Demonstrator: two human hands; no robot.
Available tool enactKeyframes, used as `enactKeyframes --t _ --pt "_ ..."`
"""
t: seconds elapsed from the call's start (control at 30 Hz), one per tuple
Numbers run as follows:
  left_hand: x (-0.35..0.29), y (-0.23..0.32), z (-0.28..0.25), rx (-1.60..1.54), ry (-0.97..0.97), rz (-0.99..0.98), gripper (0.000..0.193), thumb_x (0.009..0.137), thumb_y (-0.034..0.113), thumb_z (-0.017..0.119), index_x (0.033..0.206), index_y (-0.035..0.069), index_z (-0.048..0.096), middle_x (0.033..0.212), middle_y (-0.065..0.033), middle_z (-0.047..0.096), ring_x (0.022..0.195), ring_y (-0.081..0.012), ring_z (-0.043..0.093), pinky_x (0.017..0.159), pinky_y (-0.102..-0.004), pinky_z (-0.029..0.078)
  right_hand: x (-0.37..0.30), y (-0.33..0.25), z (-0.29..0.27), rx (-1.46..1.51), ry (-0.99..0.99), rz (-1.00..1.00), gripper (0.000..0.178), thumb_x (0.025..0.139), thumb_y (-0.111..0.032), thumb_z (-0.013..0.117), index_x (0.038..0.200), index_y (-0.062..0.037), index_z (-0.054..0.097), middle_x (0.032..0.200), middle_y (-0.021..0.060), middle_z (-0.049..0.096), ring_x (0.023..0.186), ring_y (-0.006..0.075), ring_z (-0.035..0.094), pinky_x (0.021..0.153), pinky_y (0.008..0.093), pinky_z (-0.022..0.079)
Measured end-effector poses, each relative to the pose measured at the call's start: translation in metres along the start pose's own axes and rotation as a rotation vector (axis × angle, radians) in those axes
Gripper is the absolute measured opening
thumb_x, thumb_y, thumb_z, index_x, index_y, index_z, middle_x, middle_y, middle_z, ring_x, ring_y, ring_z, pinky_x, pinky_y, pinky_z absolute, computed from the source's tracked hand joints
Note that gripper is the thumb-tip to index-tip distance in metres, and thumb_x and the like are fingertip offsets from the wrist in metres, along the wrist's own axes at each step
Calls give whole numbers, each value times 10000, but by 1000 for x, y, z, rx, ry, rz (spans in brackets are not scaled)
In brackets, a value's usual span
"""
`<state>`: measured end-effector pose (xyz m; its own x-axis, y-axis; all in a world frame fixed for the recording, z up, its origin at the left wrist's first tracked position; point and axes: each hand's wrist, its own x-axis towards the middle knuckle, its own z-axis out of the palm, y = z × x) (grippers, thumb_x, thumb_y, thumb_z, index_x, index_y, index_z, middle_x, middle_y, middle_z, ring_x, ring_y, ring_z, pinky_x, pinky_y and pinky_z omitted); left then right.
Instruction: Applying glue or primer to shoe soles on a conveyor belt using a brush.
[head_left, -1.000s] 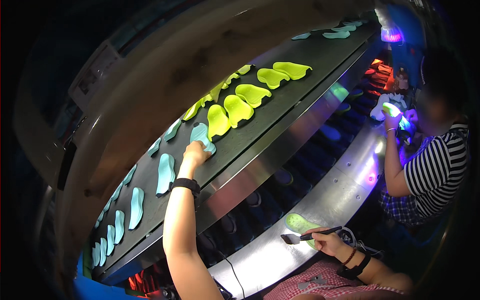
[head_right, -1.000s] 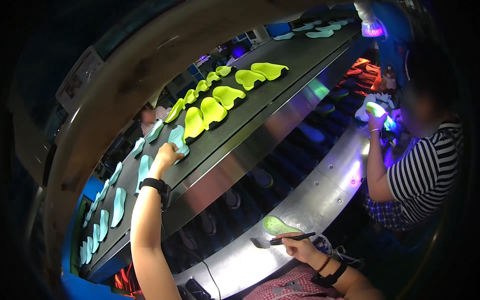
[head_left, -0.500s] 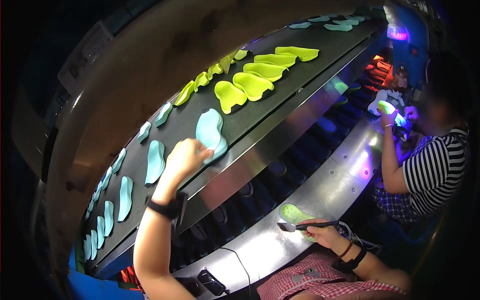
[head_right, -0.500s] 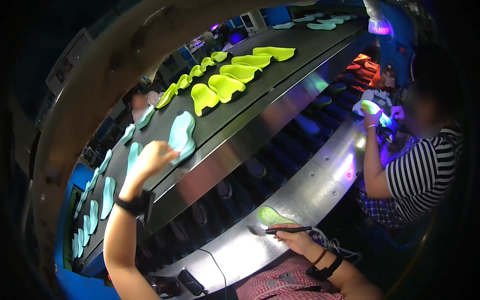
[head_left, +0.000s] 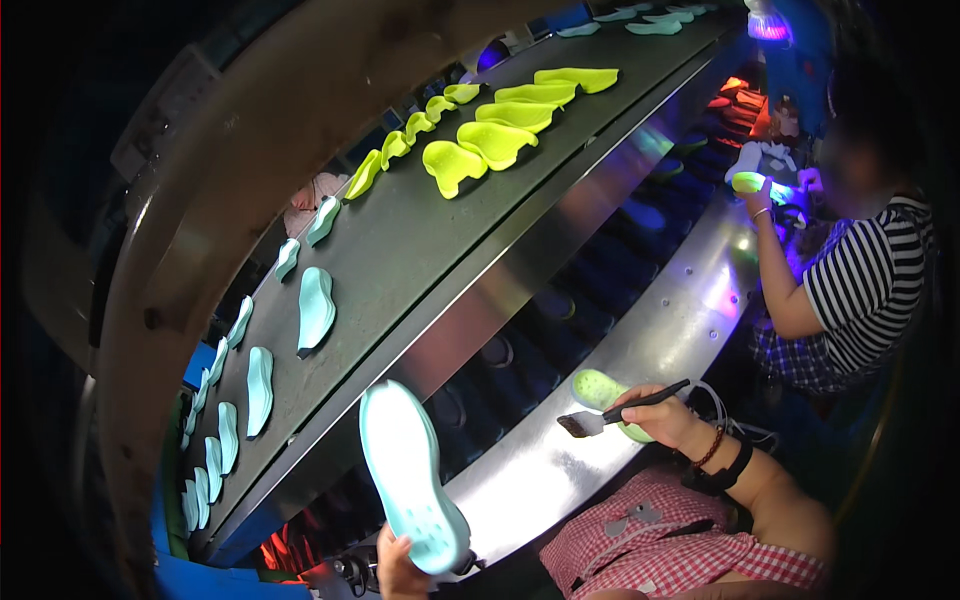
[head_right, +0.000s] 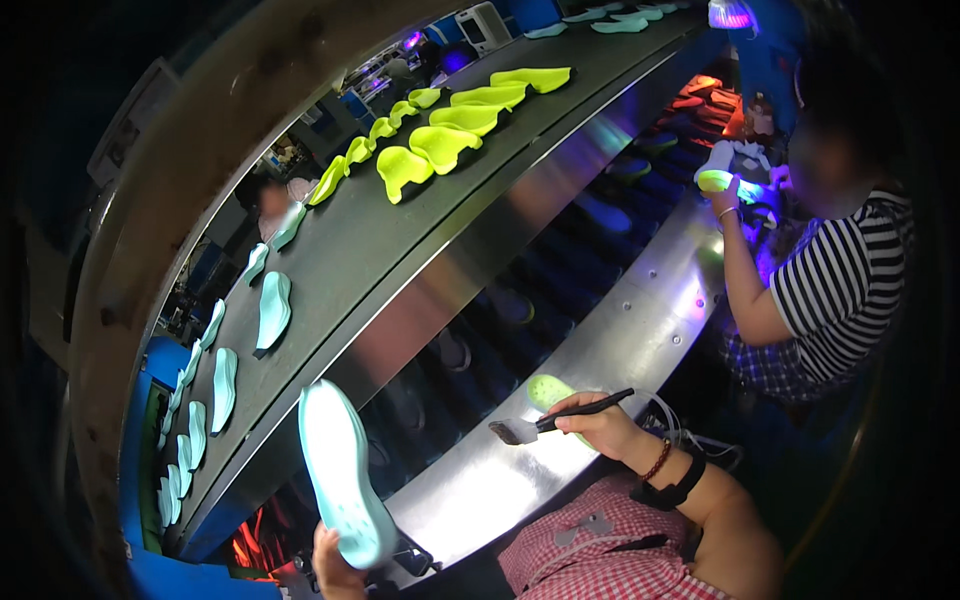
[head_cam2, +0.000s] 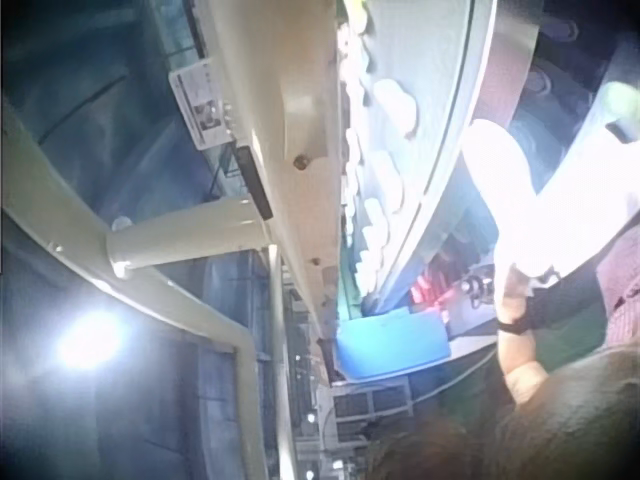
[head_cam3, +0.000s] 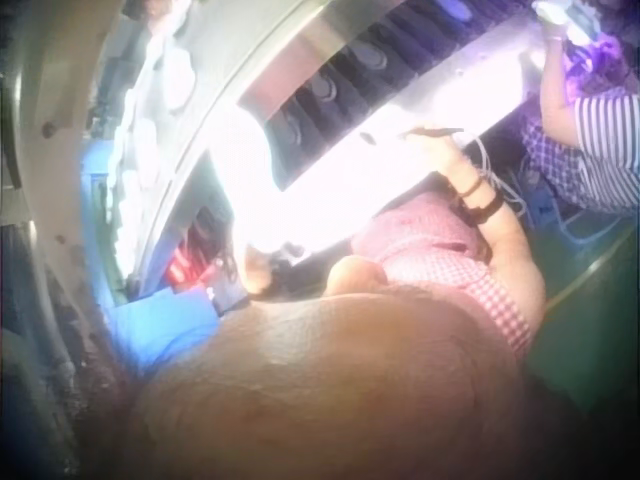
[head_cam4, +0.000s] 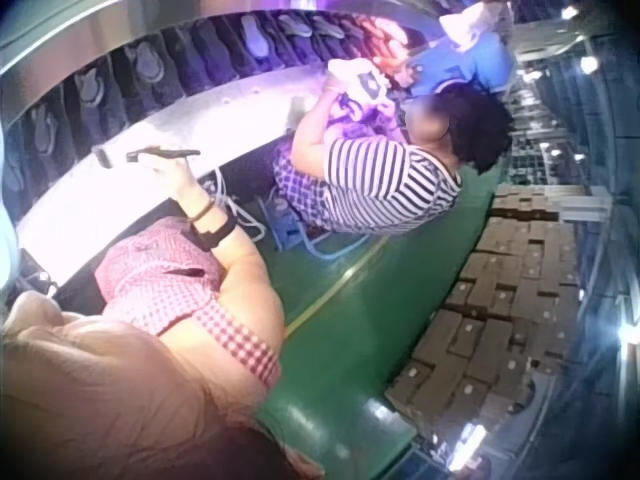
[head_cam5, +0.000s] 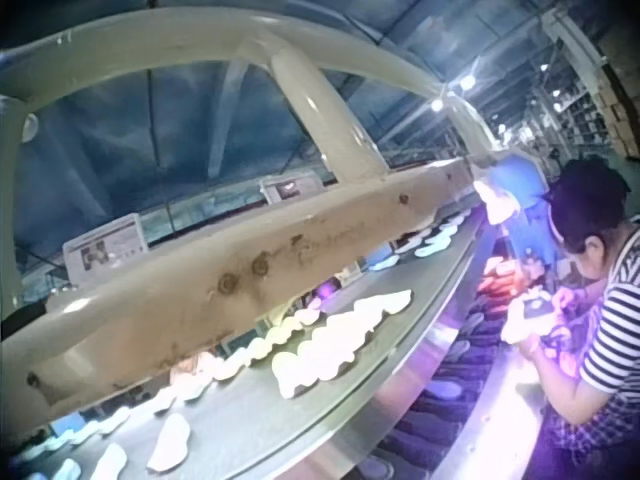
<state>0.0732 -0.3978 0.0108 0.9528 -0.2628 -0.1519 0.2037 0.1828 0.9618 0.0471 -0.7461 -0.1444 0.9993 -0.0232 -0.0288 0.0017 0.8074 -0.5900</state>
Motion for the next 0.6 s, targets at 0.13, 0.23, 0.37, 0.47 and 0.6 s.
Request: enactKeyframes --t 0.13,0.23,0.37,0.47,0.6 --pt "-20 -61 -12 -296 -32 -446 680 715 368 534 1225 -50 367 1088 -219 518 896 -317 576 841 -452 454 6 17 22 -88 -36 108 216 739 15 622 953 34 606 929 114 620 844 154 584 741 243 455" --pt "7 -130 -8 -299 21 -428 754 800 569 409 1285 -2 321 1185 -176 482 1019 -336 515 908 -477 392 14 28 37 -216 -72 187 216 737 -12 636 946 42 615 909 104 630 834 139 588 762 231 454" --pt "38 -182 24 -1036 -98 -245 861 733 749 273 1299 105 351 1255 -149 431 1071 -369 465 933 -520 339 28 50 44 -372 -92 265 238 714 -35 664 938 35 625 877 109 642 807 140 601 764 241 465" --pt "37 -184 46 -937 -107 -213 812 763 725 233 1269 110 393 1205 -122 484 1085 -337 466 952 -509 326 39 56 55 -451 -105 242 228 703 -22 661 919 42 631 872 122 645 807 152 610 765 248 472" --pt "38 -189 57 -988 -143 -196 689 821 620 214 1222 106 437 1106 -133 543 958 -365 536 873 -512 394 50 66 61 -641 -88 216 200 696 -41 667 881 31 647 859 117 649 799 150 613 745 245 475"
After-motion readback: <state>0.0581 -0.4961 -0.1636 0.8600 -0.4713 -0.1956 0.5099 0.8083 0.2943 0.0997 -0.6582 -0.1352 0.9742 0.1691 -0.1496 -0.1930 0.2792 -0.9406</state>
